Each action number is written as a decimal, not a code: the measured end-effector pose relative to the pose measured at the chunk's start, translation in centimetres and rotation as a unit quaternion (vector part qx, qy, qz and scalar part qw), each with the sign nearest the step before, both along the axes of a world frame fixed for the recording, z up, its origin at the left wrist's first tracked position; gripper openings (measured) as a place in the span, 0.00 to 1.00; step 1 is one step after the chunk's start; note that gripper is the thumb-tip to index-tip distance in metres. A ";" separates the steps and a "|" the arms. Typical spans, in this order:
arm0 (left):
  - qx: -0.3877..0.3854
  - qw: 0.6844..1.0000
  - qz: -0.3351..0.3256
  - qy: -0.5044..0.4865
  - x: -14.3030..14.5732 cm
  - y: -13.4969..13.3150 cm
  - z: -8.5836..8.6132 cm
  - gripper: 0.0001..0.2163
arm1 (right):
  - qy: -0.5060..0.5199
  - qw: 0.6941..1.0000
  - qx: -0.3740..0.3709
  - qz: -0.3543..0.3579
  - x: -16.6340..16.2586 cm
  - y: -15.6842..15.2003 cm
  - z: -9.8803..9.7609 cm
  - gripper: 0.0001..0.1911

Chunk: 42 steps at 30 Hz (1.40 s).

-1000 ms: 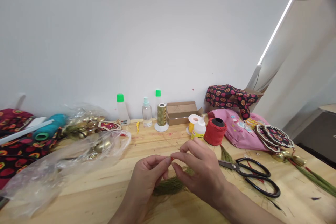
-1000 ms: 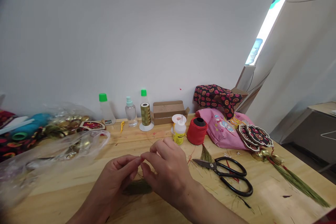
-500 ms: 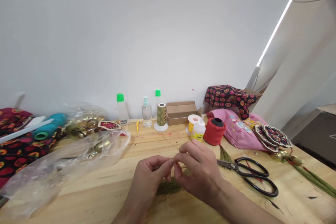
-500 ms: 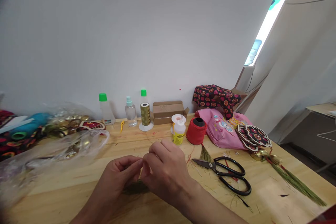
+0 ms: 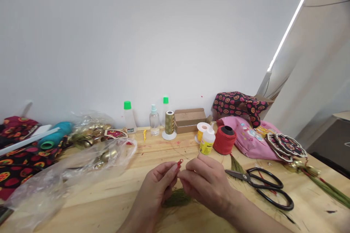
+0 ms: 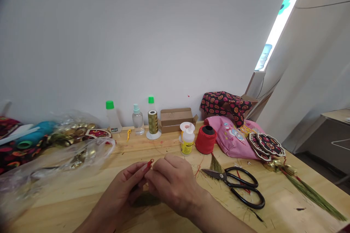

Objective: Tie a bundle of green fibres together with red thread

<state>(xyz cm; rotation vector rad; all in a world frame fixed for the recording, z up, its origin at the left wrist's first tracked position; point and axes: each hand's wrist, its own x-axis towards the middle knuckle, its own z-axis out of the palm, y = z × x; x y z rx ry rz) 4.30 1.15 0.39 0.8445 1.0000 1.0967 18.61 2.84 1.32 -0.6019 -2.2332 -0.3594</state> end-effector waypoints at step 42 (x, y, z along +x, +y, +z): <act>0.156 0.966 0.055 0.200 -0.3 0.3 -0.4 0.08 | -0.057 0.994 0.035 -0.081 0.3 0.1 -0.4 0.10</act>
